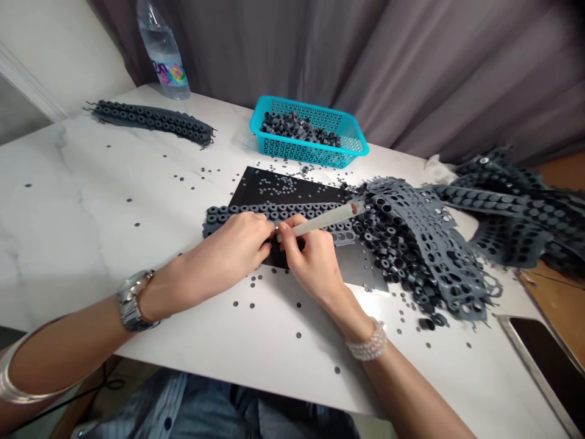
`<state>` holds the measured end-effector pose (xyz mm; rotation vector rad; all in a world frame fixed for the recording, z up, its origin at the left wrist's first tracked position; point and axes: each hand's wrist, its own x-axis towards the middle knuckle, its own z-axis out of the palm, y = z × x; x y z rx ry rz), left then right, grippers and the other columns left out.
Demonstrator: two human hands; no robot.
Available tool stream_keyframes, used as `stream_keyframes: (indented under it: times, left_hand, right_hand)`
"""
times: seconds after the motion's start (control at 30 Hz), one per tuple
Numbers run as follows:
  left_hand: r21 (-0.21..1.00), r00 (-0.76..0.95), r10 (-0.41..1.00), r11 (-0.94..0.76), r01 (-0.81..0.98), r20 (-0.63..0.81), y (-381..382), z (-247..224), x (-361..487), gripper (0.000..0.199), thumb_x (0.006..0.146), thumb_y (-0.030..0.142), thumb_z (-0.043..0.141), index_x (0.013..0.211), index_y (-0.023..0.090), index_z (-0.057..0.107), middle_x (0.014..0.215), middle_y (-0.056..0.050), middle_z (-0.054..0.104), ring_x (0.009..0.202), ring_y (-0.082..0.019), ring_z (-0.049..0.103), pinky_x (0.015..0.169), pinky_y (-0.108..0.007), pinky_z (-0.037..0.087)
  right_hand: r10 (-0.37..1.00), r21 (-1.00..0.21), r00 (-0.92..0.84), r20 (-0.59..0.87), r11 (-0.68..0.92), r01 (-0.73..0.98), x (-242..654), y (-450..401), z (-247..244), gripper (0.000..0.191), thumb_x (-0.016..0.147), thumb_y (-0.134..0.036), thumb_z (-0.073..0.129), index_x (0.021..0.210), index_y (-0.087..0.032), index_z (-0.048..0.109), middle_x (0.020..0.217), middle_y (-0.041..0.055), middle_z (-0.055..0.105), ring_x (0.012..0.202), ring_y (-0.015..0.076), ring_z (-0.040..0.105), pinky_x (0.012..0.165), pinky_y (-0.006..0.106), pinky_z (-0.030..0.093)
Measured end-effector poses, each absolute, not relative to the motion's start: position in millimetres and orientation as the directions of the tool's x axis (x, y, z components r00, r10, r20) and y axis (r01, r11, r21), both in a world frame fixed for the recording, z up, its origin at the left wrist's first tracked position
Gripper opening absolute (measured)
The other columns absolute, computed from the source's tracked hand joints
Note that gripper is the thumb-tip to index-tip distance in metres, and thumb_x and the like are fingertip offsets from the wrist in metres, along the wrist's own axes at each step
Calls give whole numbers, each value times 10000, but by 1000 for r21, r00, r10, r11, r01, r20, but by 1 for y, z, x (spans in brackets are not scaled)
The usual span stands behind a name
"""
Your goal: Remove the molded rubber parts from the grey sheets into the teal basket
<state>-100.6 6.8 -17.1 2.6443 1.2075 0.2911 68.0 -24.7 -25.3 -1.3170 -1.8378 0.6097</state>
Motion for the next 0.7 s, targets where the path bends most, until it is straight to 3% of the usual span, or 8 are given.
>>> stream_keyframes:
  times: [0.23,0.33,0.53,0.7]
  left_hand:
    - [387,594,802,-569,726,64,4,-3,-95,235,816,113,458,614,193,547,633,-7,594,619,-143,550,591,-302,350]
    - [490,557,827,-518,701,76,3,8,-97,235,817,126,477,637,192,614,633,9,631,603,-127,562,587,-285,362]
    - [824,358,933,-182,537,-27,16,14,-106,114,778,286,641,772,207,723,786,1,731,754,-157,655,679,-280,471]
    - [959,253,957,68,275,-140,30,3,-112,135,719,254,734,824,175,704,741,-11,686,715,-128,628,731,-298,501]
  right_hand:
    - [908,-598,-200,369,397,696,59,-27,-31,231,971,-219,373,760,-210,466,643,-19,517,522,103,424,535,250,303]
    - [911,-550,-189,365,375,746,56,-27,-31,229,968,-207,354,768,-210,465,618,-19,494,499,106,375,518,261,267]
    - [925,-609,-137,353,339,717,65,-24,-29,251,969,-259,386,734,-220,465,590,-29,473,496,106,400,537,259,285]
    - [928,-640,-103,359,325,696,74,-23,-31,258,969,-278,394,741,-213,494,571,-38,463,476,101,393,540,260,289]
